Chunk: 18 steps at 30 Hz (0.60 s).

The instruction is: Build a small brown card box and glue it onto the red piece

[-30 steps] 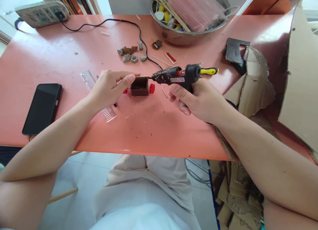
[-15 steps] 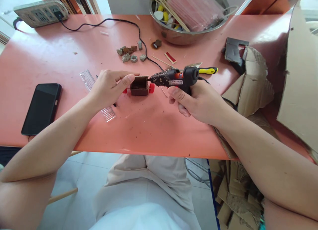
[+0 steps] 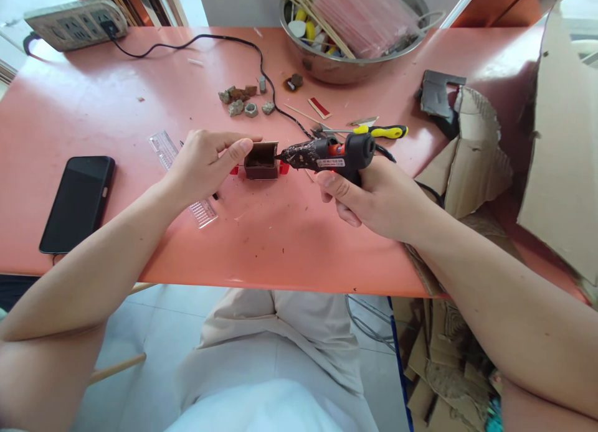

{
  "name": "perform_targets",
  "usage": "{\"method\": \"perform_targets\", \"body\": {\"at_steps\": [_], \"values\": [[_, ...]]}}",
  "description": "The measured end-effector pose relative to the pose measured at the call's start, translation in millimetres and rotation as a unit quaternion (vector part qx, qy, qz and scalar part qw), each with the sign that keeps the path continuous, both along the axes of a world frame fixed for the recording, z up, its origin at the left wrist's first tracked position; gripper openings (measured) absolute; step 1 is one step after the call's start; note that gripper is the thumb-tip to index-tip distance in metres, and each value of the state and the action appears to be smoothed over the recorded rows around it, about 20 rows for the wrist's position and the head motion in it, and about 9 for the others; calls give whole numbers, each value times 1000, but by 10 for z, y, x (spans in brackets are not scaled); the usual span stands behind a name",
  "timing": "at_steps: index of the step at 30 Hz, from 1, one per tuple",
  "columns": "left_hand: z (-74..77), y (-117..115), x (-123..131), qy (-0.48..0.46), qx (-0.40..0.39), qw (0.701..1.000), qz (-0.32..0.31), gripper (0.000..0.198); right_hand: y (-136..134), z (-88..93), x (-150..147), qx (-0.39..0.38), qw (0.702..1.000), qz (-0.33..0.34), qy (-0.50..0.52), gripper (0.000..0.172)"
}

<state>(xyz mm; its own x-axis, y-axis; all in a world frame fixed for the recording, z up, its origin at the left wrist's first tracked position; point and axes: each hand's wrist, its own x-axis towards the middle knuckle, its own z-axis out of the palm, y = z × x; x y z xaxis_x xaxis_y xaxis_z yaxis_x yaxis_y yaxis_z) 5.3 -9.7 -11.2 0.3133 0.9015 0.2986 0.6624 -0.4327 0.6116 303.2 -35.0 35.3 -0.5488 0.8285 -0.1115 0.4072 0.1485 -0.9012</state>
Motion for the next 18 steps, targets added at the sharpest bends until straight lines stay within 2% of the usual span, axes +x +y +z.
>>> {"method": "perform_targets", "body": {"at_steps": [10, 18], "values": [[36, -10, 22, 9, -5, 1000, 9, 53, -12, -9, 41, -12, 1000, -3, 3, 68], [-27, 5, 11, -15, -2, 1000, 2, 57, -43, -25, 128, -12, 999, 4, -47, 69]]}}
